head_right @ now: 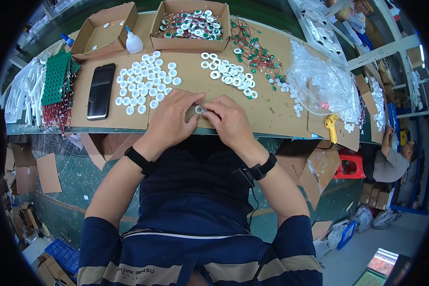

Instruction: The person assembles components by hand, picking up a white plastic ring and a small circuit board from the table. They press the circuit board into the center of the ring and place the completed assembly back onto the work surface, repeating this process.

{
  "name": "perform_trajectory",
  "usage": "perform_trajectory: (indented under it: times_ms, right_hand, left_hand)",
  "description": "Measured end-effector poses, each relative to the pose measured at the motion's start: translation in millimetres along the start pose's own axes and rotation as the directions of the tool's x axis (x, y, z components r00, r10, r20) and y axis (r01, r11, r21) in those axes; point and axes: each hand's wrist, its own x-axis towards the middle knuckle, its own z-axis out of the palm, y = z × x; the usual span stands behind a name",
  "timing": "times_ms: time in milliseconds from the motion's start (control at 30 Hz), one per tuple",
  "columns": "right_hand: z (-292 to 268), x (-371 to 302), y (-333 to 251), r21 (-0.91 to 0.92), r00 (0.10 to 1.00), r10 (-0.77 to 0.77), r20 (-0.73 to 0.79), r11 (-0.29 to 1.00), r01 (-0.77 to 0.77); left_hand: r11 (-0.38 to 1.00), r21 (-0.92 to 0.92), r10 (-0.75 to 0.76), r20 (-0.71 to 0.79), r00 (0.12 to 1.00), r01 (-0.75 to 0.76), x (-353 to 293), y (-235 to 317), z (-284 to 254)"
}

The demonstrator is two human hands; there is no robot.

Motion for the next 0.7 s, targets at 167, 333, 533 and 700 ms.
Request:
perform_trajectory:
  times_ms: [167,333,533,700]
  right_hand:
    - [0.4,8.7,-2.2,0.034,0.999,-0.049,0.015,0.998,0.049]
    - [1.2,13.2,2.8,0.006,0.995,-0.047,0.084,0.999,0.047]
    - [0.3,14.9,2.8,-0.003,0.994,-0.013,0.109,1.000,0.013]
    - [-0.3,16.3,0.0,0.014,0.992,0.018,0.125,1.000,-0.020]
  left_hand:
    - [1.000,0.004,-0.019,0.015,1.000,0.019,1.7,1.3,-1.6]
    - [0.999,0.010,-0.049,0.017,0.999,0.048,1.3,2.0,-2.2]
    - [1.000,0.001,-0.014,-0.007,1.000,0.014,0.5,-2.6,1.3]
    - [1.000,0.001,-0.016,-0.015,1.000,0.016,0.4,-4.0,1.4]
